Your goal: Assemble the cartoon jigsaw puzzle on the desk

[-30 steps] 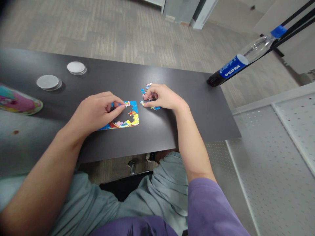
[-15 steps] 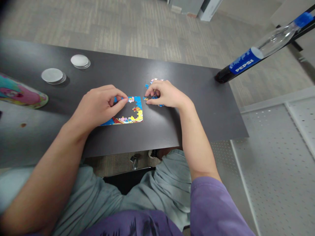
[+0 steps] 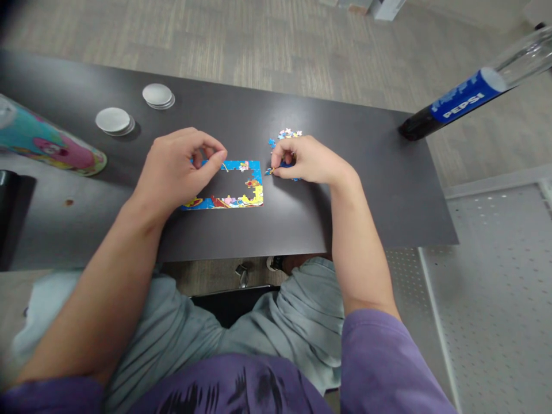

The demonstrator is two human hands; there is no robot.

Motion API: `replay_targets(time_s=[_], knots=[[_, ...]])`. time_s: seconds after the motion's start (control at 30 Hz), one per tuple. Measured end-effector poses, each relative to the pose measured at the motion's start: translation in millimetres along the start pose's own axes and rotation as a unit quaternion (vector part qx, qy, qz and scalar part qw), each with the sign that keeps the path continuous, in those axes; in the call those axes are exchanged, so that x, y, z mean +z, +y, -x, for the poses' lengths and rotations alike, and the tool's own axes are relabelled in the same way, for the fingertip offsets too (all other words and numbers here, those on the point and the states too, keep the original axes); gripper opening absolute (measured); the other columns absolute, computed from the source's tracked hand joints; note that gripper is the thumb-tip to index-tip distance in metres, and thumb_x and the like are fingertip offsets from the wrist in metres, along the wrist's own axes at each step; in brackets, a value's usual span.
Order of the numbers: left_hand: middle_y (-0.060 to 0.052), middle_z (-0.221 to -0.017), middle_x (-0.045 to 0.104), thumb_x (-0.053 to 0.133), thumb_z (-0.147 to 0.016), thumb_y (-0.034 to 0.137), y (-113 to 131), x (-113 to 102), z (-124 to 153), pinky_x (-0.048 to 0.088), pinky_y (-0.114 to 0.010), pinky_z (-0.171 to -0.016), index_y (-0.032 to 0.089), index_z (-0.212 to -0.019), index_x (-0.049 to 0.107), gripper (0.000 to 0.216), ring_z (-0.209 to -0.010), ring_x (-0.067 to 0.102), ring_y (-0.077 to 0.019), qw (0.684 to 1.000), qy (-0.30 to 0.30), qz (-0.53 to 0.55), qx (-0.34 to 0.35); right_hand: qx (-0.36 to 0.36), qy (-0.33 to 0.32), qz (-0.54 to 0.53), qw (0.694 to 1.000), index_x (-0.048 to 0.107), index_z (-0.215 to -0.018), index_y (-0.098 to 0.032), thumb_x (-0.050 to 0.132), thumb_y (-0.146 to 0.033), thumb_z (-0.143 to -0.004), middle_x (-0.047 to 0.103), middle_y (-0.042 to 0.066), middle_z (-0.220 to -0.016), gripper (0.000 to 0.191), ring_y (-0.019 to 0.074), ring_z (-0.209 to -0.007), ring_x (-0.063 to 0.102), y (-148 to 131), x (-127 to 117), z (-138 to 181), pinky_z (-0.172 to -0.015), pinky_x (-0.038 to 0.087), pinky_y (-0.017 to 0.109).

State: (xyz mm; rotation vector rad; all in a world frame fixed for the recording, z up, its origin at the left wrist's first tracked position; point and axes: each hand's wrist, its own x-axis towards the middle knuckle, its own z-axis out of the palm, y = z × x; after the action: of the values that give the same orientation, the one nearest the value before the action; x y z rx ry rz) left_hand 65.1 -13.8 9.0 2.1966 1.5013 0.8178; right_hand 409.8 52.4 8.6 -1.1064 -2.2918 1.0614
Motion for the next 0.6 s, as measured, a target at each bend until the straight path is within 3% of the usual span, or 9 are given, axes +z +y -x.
replay_targets(time_s=[0.2, 0.5, 0.6], knots=[[-0.005, -0.105, 0.085, 0.074, -0.118, 0.034, -11.7, -14.8, 0.8, 0.063, -0.047, -0.092, 0.029, -0.119, 0.088, 0.015, -0.089, 0.072, -0.0252, 0.999, 0.032, 0.013, -0.01, -0.016, 0.006, -0.07, 0.997, 0.096, -0.12, -0.032, 0.109, -0.057, -0.097, 0.084, 0.001, -0.095, 0.037, 0.024, -0.084, 0.07, -6.7, -2.1, -1.1, -0.079, 0.055, 0.043], [-0.006, -0.106, 0.084, 0.074, -0.116, 0.037, -23.4, -33.7, 9.9, 0.062, -0.047, -0.09, 0.029, -0.117, 0.09, 0.018, -0.085, 0.069, -0.0248, 0.999, 0.023, 0.02, 0.011, -0.017, 0.019, -0.111, 0.994, 0.091, -0.111, -0.024, 0.11, -0.066, -0.1, 0.085, 0.004, -0.094, 0.047, 0.0213, -0.084, 0.073, -24.3, 26.0, -17.3, -0.081, 0.055, 0.04], [-0.006, -0.105, 0.085, 0.073, -0.115, 0.036, -31.0, -34.0, 11.5, 0.061, -0.049, -0.089, 0.029, -0.114, 0.091, 0.019, -0.083, 0.069, -0.0249, 0.999, 0.022, 0.018, 0.021, -0.009, 0.051, -0.119, 0.992, 0.089, -0.105, -0.025, 0.11, -0.073, -0.095, 0.084, 0.003, -0.09, 0.054, 0.0202, -0.081, 0.071, -22.6, 30.6, -24.4, -0.078, 0.054, 0.038]])
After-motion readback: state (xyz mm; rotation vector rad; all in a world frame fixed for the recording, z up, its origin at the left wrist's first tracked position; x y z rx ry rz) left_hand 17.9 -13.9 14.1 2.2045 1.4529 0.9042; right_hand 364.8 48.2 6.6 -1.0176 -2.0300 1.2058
